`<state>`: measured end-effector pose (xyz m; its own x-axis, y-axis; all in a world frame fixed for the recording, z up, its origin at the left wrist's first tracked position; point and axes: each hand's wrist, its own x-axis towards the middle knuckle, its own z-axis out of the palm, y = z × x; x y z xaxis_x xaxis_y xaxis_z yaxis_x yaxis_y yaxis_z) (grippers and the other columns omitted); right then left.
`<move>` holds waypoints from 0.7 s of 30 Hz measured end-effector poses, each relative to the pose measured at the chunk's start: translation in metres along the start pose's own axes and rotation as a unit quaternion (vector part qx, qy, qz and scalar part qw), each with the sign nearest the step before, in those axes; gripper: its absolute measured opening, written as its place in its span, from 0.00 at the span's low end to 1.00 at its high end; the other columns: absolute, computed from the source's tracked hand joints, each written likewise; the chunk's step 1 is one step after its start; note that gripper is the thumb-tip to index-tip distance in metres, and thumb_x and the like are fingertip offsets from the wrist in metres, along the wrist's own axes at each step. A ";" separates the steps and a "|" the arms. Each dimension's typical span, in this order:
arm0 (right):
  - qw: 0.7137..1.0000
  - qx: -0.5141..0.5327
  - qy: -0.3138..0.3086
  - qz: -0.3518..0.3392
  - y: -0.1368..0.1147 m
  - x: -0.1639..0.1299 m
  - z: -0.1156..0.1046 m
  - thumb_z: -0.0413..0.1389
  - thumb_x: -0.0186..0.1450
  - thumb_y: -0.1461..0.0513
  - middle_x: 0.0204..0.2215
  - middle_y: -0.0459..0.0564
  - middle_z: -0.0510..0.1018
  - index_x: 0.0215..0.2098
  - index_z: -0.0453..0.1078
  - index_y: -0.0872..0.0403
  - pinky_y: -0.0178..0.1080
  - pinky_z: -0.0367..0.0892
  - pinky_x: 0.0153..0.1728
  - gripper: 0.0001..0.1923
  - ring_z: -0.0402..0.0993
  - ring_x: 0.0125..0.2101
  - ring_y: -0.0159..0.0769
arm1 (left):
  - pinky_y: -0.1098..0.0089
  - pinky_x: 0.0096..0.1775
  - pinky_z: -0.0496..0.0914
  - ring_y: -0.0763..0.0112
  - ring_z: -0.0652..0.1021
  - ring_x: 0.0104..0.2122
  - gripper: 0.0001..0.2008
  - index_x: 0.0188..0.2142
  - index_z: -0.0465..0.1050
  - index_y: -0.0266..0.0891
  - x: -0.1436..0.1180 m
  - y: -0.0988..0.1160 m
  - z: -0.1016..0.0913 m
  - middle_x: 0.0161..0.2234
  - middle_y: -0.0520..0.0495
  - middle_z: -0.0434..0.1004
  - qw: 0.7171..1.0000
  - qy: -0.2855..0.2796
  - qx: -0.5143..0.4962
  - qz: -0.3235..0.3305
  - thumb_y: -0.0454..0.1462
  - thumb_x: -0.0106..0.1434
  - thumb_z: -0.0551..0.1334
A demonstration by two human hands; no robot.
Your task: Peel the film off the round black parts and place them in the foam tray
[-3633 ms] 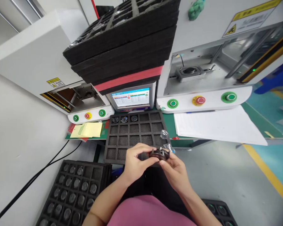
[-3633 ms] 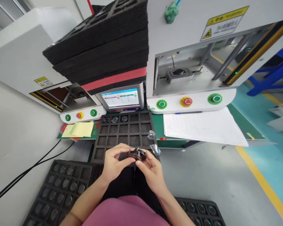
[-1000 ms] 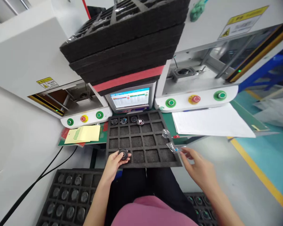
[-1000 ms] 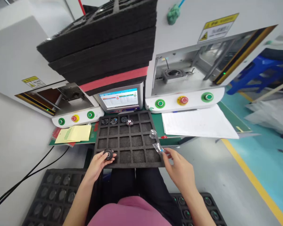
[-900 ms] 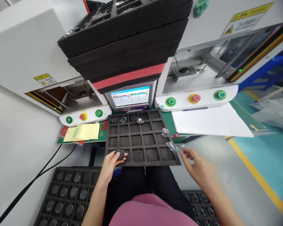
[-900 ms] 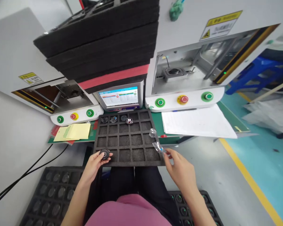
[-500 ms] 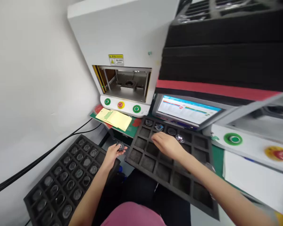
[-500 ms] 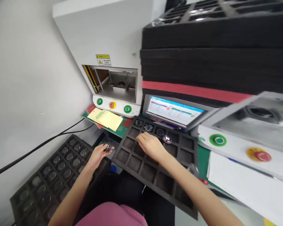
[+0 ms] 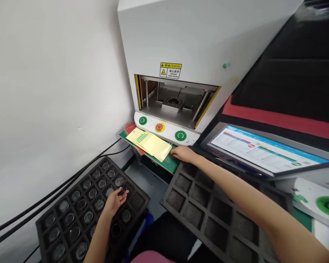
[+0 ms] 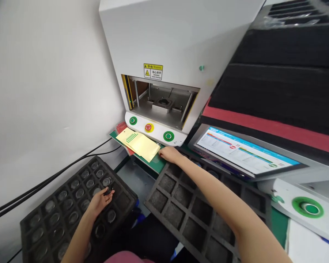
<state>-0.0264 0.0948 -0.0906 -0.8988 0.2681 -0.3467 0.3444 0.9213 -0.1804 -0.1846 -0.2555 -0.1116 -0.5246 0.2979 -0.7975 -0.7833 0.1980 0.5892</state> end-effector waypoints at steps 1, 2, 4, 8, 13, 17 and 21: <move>1.000 -0.004 -0.007 0.000 0.001 0.002 0.000 0.55 0.70 0.57 0.48 0.53 0.75 0.50 0.70 0.55 0.46 0.73 0.45 0.14 0.74 0.44 0.38 | 0.75 0.27 0.73 0.74 0.77 0.19 0.12 0.25 0.67 0.33 0.002 -0.001 -0.005 0.24 0.39 0.80 1.000 0.003 -0.010 -0.009 0.25 0.65 0.55; 1.000 -0.008 -0.014 0.000 0.001 0.003 0.000 0.55 0.70 0.57 0.48 0.53 0.75 0.50 0.70 0.55 0.46 0.73 0.45 0.14 0.74 0.44 0.38 | 0.75 0.28 0.73 0.74 0.77 0.19 0.12 0.26 0.67 0.33 0.005 -0.003 -0.008 0.24 0.39 0.80 1.000 0.003 -0.020 -0.015 0.25 0.66 0.55; 1.000 -0.015 -0.025 0.002 0.003 0.005 -0.001 0.55 0.70 0.57 0.48 0.53 0.74 0.50 0.70 0.55 0.46 0.73 0.46 0.14 0.74 0.44 0.38 | 0.74 0.30 0.74 0.72 0.79 0.21 0.12 0.26 0.67 0.33 0.009 -0.006 -0.013 0.24 0.41 0.80 0.999 0.001 -0.036 -0.020 0.25 0.66 0.54; 0.999 -0.024 -0.045 0.001 0.005 0.008 -0.004 0.55 0.70 0.56 0.48 0.53 0.75 0.50 0.70 0.55 0.46 0.73 0.46 0.14 0.74 0.44 0.38 | 0.70 0.33 0.76 0.69 0.80 0.22 0.11 0.27 0.67 0.34 0.016 -0.008 -0.017 0.25 0.40 0.80 0.998 -0.007 -0.053 -0.028 0.26 0.65 0.55; 0.998 -0.027 -0.063 0.001 0.004 0.010 -0.009 0.56 0.70 0.56 0.47 0.52 0.75 0.50 0.70 0.56 0.46 0.73 0.45 0.14 0.75 0.44 0.38 | 0.68 0.35 0.77 0.69 0.80 0.21 0.09 0.27 0.68 0.34 0.022 -0.010 -0.021 0.25 0.41 0.81 0.998 -0.012 -0.055 -0.035 0.26 0.63 0.57; 0.997 -0.026 -0.068 0.001 0.003 0.010 -0.011 0.56 0.70 0.56 0.47 0.53 0.75 0.50 0.69 0.56 0.46 0.73 0.45 0.15 0.75 0.44 0.38 | 0.68 0.36 0.77 0.69 0.80 0.21 0.09 0.28 0.68 0.33 0.023 -0.011 -0.021 0.25 0.40 0.81 0.998 -0.013 -0.059 -0.033 0.26 0.64 0.56; 0.997 -0.020 -0.071 0.001 0.002 0.011 -0.014 0.56 0.70 0.56 0.47 0.53 0.75 0.50 0.69 0.56 0.46 0.73 0.45 0.14 0.74 0.44 0.38 | 0.69 0.35 0.77 0.69 0.80 0.22 0.10 0.28 0.68 0.33 0.022 -0.011 -0.020 0.25 0.39 0.81 0.998 -0.020 -0.058 -0.027 0.25 0.66 0.54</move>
<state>-0.0391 0.1030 -0.0819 -0.8501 0.2295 -0.4739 0.3319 0.9323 -0.1439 -0.1942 -0.2703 -0.1382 -0.4691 0.3264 -0.8206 -0.8443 0.1069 0.5251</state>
